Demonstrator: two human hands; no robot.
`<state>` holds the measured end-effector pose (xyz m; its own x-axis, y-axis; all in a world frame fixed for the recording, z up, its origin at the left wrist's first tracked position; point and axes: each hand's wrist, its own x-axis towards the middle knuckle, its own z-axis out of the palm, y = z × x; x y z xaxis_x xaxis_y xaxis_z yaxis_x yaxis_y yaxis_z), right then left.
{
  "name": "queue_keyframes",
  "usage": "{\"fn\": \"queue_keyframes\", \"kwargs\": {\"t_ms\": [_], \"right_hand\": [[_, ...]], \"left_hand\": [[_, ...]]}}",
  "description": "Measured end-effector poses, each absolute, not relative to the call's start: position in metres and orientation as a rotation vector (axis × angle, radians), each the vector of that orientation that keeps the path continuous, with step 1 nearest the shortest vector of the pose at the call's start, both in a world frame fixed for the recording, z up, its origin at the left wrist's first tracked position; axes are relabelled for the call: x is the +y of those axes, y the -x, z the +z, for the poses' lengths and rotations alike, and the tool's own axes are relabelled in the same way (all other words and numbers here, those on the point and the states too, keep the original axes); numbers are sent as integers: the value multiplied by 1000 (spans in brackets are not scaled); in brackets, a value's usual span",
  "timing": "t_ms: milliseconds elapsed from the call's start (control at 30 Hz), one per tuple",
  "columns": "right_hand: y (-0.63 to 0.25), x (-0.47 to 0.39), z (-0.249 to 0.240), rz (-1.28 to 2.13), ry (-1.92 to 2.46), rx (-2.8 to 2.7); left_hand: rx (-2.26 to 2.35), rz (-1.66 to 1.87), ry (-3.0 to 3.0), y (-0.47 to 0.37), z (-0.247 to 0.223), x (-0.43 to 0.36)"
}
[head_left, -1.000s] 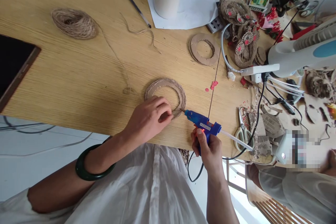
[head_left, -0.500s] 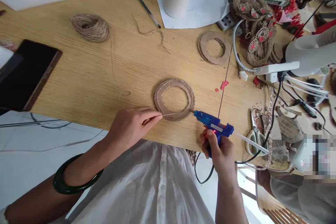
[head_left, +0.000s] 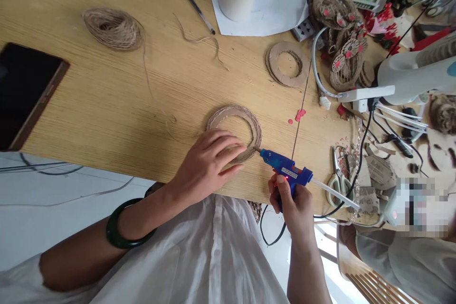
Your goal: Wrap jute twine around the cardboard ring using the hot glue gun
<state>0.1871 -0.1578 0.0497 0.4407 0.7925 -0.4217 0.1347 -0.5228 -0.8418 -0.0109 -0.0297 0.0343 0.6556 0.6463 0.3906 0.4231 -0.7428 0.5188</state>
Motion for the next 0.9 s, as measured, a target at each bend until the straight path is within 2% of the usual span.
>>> {"fn": "queue_keyframes", "kwargs": {"t_ms": [333,633,900], "right_hand": [[-185,-158,49,1054,1945,-772],[-192,-162,47,1134,1970,-807],[-185,-163,53,1055,1908,-824]], "left_hand": [[763,918,-2634,-5,16,-22],[749,870,-2548,5,7,-28],[727,826,-2524,8,5,-31]]}}
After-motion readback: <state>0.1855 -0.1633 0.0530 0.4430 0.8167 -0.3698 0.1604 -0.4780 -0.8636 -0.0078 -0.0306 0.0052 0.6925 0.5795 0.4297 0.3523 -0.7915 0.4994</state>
